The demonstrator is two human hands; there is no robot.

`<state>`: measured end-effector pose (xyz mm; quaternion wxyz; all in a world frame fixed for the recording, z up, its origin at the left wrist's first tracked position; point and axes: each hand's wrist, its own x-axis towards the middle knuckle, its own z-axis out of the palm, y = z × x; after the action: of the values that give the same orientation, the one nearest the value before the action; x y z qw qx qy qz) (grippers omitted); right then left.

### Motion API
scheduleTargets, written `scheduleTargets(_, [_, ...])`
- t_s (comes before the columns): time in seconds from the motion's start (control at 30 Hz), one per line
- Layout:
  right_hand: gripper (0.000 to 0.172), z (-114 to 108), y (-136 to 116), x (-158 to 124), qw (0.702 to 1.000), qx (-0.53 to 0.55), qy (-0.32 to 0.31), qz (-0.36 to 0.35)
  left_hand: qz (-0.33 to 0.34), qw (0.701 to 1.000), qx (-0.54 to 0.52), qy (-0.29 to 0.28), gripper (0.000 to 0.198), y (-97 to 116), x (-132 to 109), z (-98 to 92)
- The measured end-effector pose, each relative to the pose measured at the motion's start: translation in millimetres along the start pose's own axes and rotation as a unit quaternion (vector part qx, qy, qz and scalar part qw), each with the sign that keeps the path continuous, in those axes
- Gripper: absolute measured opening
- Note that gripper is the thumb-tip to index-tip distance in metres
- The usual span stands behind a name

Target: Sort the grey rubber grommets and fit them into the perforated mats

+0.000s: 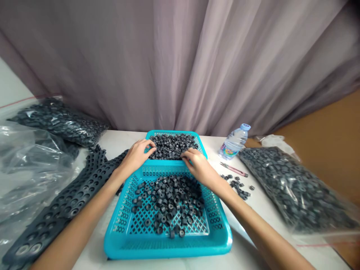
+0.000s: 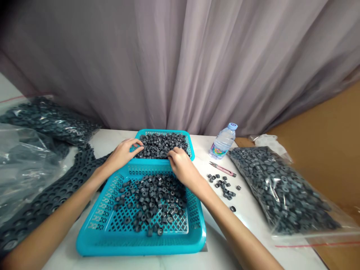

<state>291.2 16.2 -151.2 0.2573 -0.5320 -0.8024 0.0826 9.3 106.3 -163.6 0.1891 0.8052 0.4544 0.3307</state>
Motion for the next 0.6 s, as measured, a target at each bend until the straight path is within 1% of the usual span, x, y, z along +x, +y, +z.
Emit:
scheduleTargets(0.13, [0.006, 4.6, 10.8, 30.4, 0.997, 0.002, -0.041, 0.059, -0.03, 0.994, -0.104, -0.001, 0.034, 9.1, -1.8, -1.3])
scheduleTargets(0.17, [0.005, 6.3, 13.7, 35.5, 0.996, 0.004, -0.048, 0.074, -0.037, 0.991, -0.132, -0.003, 0.036, 12.0, -3.7, -1.5])
scheduleTargets(0.23, [0.009, 9.3, 18.6, 41.6, 0.994, 0.009, -0.058, 0.095, -0.054, 0.981, -0.188, -0.012, 0.041, 18.0, -8.8, -1.7])
scheduleTargets(0.3, [0.011, 10.6, 21.3, 43.1, 0.992, 0.017, -0.068, 0.101, -0.071, 0.969, -0.235, -0.022, 0.044, 22.8, -14.1, -1.3])
scheduleTargets(0.4, [0.009, 8.9, 20.2, 40.9, 0.992, 0.021, -0.073, 0.098, -0.104, 0.949, -0.297, -0.033, 0.045, 28.1, -19.8, 0.3])
scheduleTargets(0.5, [0.008, 4.2, 13.0, 36.7, 0.994, 0.01, -0.048, 0.095, -0.137, 0.922, -0.36, -0.043, 0.045, 36.1, -23.7, 1.5])
scheduleTargets(0.6, [0.011, -4.8, -0.1, 31.3, 0.996, 0.002, -0.025, 0.087, -0.155, 0.89, -0.425, -0.066, 0.039, 51.6, -30.0, -0.2])
